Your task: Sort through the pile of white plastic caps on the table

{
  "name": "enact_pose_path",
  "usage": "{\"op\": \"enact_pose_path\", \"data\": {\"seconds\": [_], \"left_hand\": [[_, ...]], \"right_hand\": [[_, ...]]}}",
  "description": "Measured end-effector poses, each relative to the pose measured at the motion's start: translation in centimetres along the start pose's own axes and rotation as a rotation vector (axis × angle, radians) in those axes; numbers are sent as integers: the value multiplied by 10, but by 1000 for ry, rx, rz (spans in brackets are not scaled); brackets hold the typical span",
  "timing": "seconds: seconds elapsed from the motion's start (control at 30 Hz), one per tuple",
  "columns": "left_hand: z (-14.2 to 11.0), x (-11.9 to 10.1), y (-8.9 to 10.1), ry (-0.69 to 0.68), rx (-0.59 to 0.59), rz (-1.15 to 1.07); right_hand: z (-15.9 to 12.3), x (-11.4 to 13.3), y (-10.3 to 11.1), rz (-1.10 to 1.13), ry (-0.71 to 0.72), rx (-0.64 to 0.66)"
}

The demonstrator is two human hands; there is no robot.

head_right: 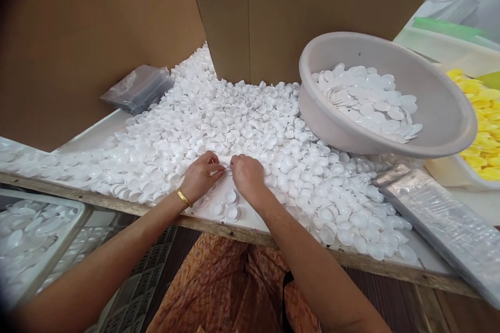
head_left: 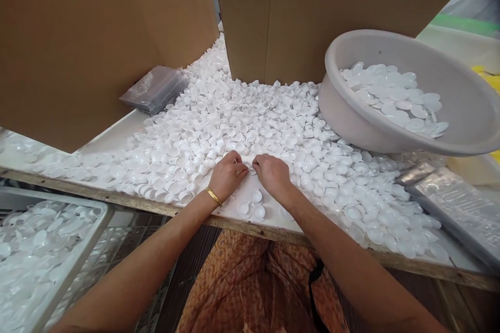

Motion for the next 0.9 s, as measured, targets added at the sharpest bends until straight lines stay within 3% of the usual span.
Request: {"op": "enact_pose_path", "data": {"seconds": [0.1, 0.37, 0.6, 0.73, 0.9], "left_hand": [[3, -1, -2, -57, 48, 116], [13, -13, -4, -238, 110, 155], [16, -18, -8, -336, 235, 187], [13, -19, -9, -360, 227, 185], [10, -19, -10, -405, 220, 195]], "right_hand": [[-3, -5, 0, -3, 31, -26], [-7, -9, -5, -78, 57, -25], [-5, -16, 3, 111, 16, -47], [-4, -15, 8, 122, 76, -31], [-4, -15, 11, 93, 40, -18]]}}
Point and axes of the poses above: each hand's wrist, its own z-axis towards the middle knuckle, its own y-axis out of the back of the hand, x = y × z, the point moved 4 cm from there along z, towards the middle knuckle, and after that the axes turned 8 degrees about -z, right-handed, at the moved point
